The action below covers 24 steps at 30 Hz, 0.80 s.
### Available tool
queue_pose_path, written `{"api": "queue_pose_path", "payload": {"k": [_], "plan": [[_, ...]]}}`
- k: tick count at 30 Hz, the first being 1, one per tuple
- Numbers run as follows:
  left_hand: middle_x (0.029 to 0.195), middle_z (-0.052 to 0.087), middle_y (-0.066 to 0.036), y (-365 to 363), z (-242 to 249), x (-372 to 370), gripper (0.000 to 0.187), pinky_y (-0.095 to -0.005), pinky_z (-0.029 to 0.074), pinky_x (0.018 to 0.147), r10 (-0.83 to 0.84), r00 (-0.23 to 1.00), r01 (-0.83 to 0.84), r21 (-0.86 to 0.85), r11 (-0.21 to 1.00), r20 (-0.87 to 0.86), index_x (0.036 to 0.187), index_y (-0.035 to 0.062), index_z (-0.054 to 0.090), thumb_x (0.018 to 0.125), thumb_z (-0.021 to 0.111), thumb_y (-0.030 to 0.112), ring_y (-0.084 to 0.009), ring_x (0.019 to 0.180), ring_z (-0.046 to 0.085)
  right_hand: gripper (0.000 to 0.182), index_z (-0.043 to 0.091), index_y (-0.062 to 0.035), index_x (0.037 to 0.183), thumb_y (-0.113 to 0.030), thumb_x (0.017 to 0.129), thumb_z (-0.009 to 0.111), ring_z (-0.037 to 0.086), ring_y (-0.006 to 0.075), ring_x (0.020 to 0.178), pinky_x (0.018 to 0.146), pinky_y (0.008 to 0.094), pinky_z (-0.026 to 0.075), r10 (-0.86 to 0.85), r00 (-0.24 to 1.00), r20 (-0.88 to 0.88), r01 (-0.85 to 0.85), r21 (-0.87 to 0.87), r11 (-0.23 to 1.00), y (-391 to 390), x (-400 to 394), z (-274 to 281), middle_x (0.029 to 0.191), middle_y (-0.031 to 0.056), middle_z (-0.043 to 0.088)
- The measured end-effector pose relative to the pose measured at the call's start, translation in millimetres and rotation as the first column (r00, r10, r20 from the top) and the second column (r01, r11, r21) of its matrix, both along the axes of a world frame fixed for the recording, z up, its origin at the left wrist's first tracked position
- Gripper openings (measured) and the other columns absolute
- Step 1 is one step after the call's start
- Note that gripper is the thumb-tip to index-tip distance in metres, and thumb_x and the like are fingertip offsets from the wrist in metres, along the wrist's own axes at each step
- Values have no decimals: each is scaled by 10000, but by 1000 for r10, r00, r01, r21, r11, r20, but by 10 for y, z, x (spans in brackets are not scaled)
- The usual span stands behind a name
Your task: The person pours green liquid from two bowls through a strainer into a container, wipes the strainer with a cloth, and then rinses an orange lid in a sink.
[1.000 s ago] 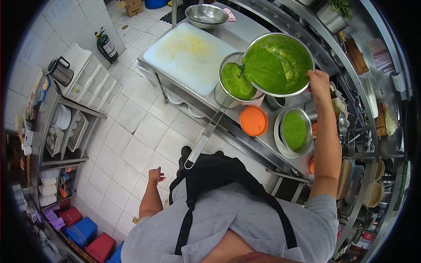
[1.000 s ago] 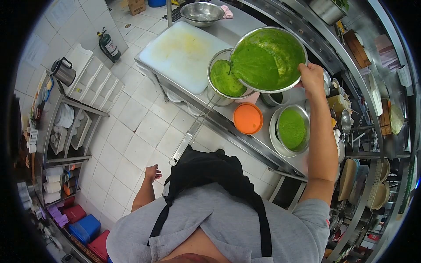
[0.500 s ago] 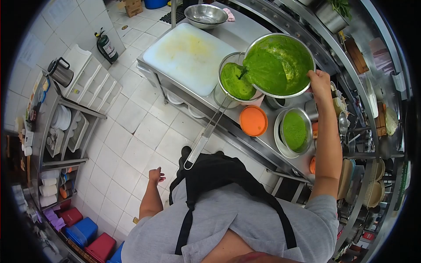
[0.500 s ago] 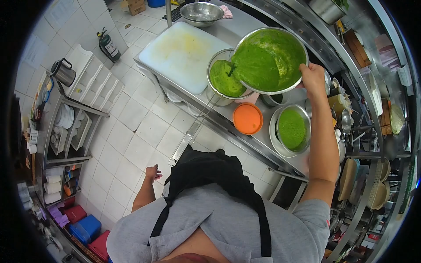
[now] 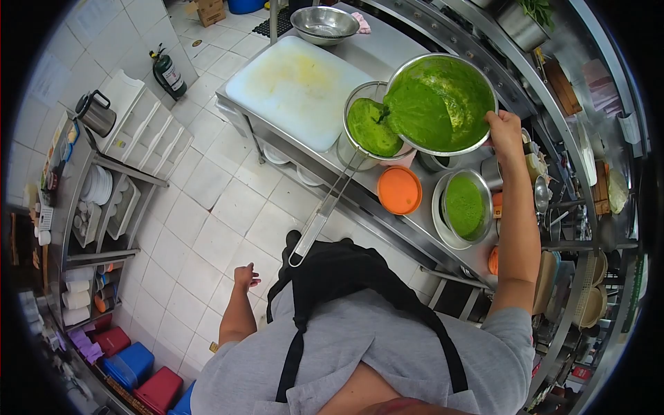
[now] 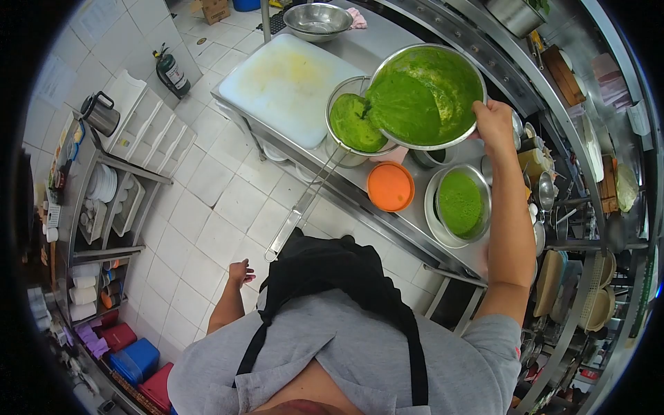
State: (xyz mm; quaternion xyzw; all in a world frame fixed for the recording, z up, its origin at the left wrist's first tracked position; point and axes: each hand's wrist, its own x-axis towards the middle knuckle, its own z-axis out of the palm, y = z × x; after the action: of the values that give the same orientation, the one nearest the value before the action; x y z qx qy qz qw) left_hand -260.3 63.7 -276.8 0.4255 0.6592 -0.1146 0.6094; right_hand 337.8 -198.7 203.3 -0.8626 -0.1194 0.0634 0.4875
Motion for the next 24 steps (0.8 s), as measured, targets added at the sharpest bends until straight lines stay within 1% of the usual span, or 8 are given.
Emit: {"api": "queue_pose_path", "payload": {"k": [7,18,24], "plan": [[918,667,-190,4,15,4,474,-351,507,518,-18,1000,18,5,1000,0,1154,-62,529,903,542,340,-290,629,677,194,637,46,822,-121,852,544,648,180,542,459,299,552,7,1000,-6,-7,-12,1000,2,-8,5,714,115,661],[931,667,-193,11,2,-11,481,-352,512,537,-19,1000,19,8,1000,-4,1162,-55,531,915,541,357,-292,633,676,199,636,57,843,-116,850,538,653,185,551,456,302,554,25,1000,0,-25,-33,999,1,-33,26,727,121,664],[934,667,-193,15,13,-2,480,-357,515,537,-8,1000,8,11,1000,-4,1156,-57,534,912,546,357,-297,635,675,197,634,56,844,-116,850,540,648,188,544,453,303,553,16,1000,2,-16,-6,1000,11,-50,31,724,122,661]]}}
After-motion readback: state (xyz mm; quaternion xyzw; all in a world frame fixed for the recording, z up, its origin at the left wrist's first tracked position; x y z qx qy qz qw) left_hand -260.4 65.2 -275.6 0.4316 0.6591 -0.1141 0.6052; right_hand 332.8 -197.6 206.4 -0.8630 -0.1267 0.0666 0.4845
